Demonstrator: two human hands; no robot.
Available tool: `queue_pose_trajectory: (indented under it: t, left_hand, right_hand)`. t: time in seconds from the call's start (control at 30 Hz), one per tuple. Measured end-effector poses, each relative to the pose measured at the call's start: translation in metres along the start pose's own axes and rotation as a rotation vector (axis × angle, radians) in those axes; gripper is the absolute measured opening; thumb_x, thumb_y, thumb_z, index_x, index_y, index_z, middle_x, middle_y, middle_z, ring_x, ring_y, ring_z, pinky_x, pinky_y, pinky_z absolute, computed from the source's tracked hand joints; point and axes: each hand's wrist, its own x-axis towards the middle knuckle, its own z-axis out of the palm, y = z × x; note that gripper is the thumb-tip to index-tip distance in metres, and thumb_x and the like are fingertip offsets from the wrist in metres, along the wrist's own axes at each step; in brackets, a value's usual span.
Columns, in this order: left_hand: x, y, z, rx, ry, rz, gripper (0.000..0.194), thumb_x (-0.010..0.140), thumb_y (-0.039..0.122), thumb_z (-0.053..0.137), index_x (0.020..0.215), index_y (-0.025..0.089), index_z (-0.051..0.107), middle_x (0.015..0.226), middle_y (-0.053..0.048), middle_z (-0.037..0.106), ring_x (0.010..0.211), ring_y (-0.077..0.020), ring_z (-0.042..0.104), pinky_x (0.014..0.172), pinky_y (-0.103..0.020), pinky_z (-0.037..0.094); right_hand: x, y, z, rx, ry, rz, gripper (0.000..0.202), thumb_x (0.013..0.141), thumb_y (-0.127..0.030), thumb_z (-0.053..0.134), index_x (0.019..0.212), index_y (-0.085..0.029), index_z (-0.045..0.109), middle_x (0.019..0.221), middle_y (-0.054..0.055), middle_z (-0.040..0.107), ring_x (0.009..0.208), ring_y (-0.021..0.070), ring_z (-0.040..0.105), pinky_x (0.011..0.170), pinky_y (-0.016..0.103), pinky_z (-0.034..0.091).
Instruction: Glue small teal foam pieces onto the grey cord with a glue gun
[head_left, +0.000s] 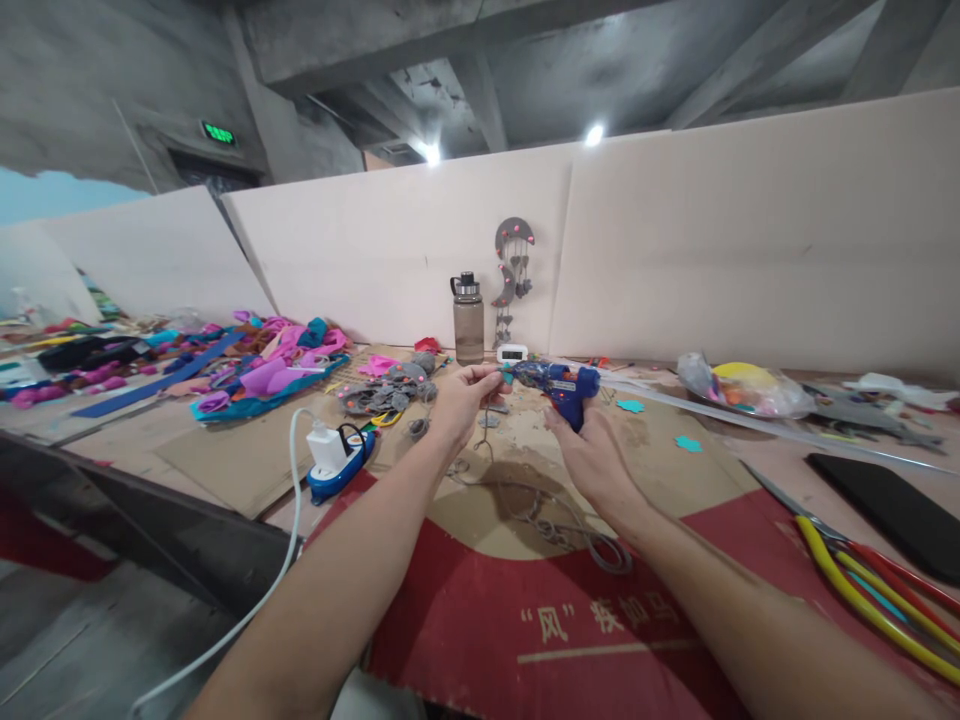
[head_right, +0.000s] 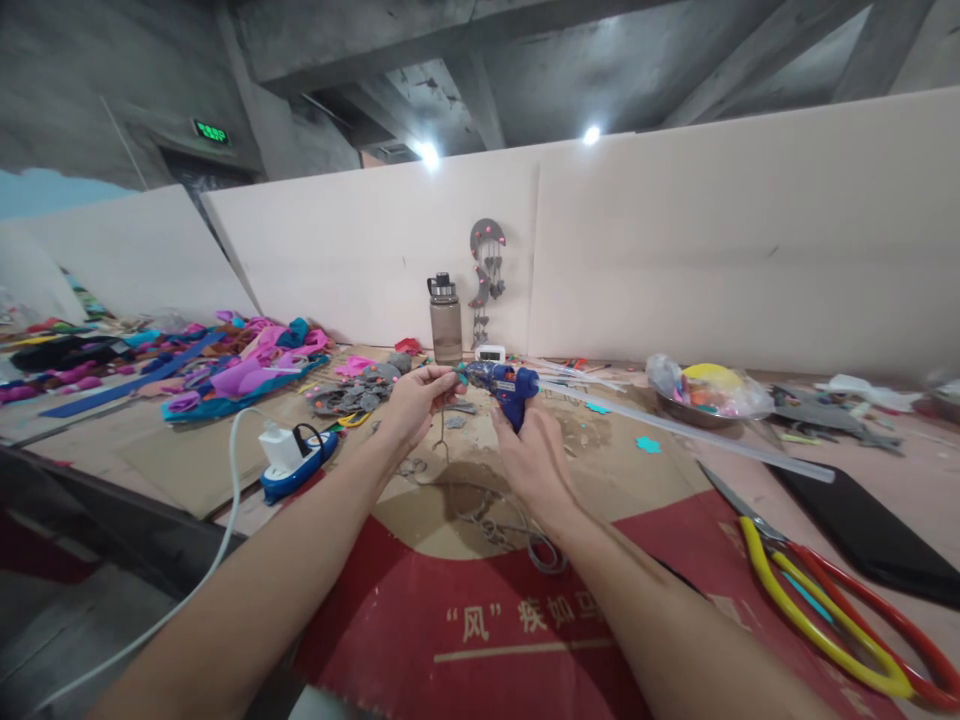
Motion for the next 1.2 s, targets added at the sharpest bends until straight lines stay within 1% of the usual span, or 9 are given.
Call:
queue_pose_trajectory:
  t: [0.17, 0.33, 0.43, 0.57, 0.73, 0.97, 1.2]
  left_hand:
    - [0.000, 0.000, 0.000, 0.010, 0.017, 0.009, 0.027, 0.061, 0.028, 0.077, 0.076, 0.010, 0.062, 0.067, -0.005, 0.066, 0.060, -0.0110, 0.060, 0.057, -0.023, 0.044]
    - [0.001, 0.000, -0.001, 0.022, 0.024, 0.027, 0.028, 0.061, 0.029, 0.077, 0.077, 0.010, 0.063, 0.064, -0.004, 0.065, 0.057, -0.0099, 0.058, 0.055, -0.022, 0.044]
    - [0.001, 0.000, -0.001, 0.033, 0.027, 0.028, 0.029, 0.060, 0.030, 0.077, 0.077, 0.010, 0.063, 0.064, -0.004, 0.065, 0.057, -0.0102, 0.059, 0.055, -0.022, 0.044]
    - [0.001, 0.000, -0.001, 0.048, 0.026, 0.033, 0.031, 0.060, 0.031, 0.077, 0.077, 0.011, 0.063, 0.065, -0.004, 0.065, 0.059, -0.0107, 0.060, 0.055, -0.022, 0.045]
    - [-0.001, 0.000, 0.000, 0.060, 0.021, 0.032, 0.031, 0.060, 0.032, 0.077, 0.076, 0.010, 0.062, 0.065, -0.004, 0.065, 0.058, -0.0103, 0.060, 0.055, -0.022, 0.046]
    - [-0.002, 0.003, 0.001, 0.049, 0.027, 0.016, 0.027, 0.060, 0.030, 0.077, 0.073, 0.011, 0.061, 0.066, -0.004, 0.065, 0.060, -0.0117, 0.061, 0.057, -0.024, 0.045]
    - [0.001, -0.001, -0.002, 0.028, 0.030, 0.008, 0.028, 0.060, 0.029, 0.077, 0.074, 0.011, 0.062, 0.066, -0.004, 0.065, 0.060, -0.0114, 0.060, 0.057, -0.023, 0.045]
  right_hand:
    - [0.000, 0.002, 0.000, -0.017, -0.003, 0.022, 0.039, 0.080, -0.044, 0.048, 0.102, -0.015, 0.061, 0.075, 0.005, 0.063, 0.070, 0.0214, 0.054, 0.067, 0.032, 0.042]
    - [0.001, 0.004, 0.000, -0.024, -0.010, 0.024, 0.038, 0.081, -0.045, 0.048, 0.102, -0.015, 0.060, 0.078, 0.006, 0.063, 0.070, 0.0207, 0.053, 0.067, 0.032, 0.042]
    - [0.001, 0.001, -0.001, -0.056, -0.024, 0.044, 0.037, 0.082, -0.044, 0.047, 0.100, -0.015, 0.060, 0.077, 0.006, 0.063, 0.069, 0.0209, 0.053, 0.068, 0.033, 0.041]
    - [0.001, -0.004, -0.004, -0.082, -0.009, 0.020, 0.034, 0.082, -0.041, 0.048, 0.102, -0.015, 0.059, 0.080, 0.007, 0.064, 0.071, 0.0213, 0.055, 0.069, 0.032, 0.041]
    - [0.001, -0.008, -0.007, -0.143, 0.003, 0.023, 0.035, 0.082, -0.042, 0.048, 0.100, -0.015, 0.061, 0.073, 0.006, 0.063, 0.067, 0.0219, 0.054, 0.065, 0.031, 0.039]
    - [0.001, -0.010, -0.008, -0.126, 0.052, -0.012, 0.030, 0.081, -0.040, 0.050, 0.096, -0.016, 0.061, 0.070, 0.005, 0.062, 0.067, 0.0215, 0.053, 0.066, 0.031, 0.038]
    - [0.001, -0.010, -0.008, -0.121, 0.032, 0.009, 0.029, 0.081, -0.039, 0.049, 0.094, -0.015, 0.060, 0.074, 0.006, 0.062, 0.068, 0.0209, 0.052, 0.067, 0.031, 0.038]
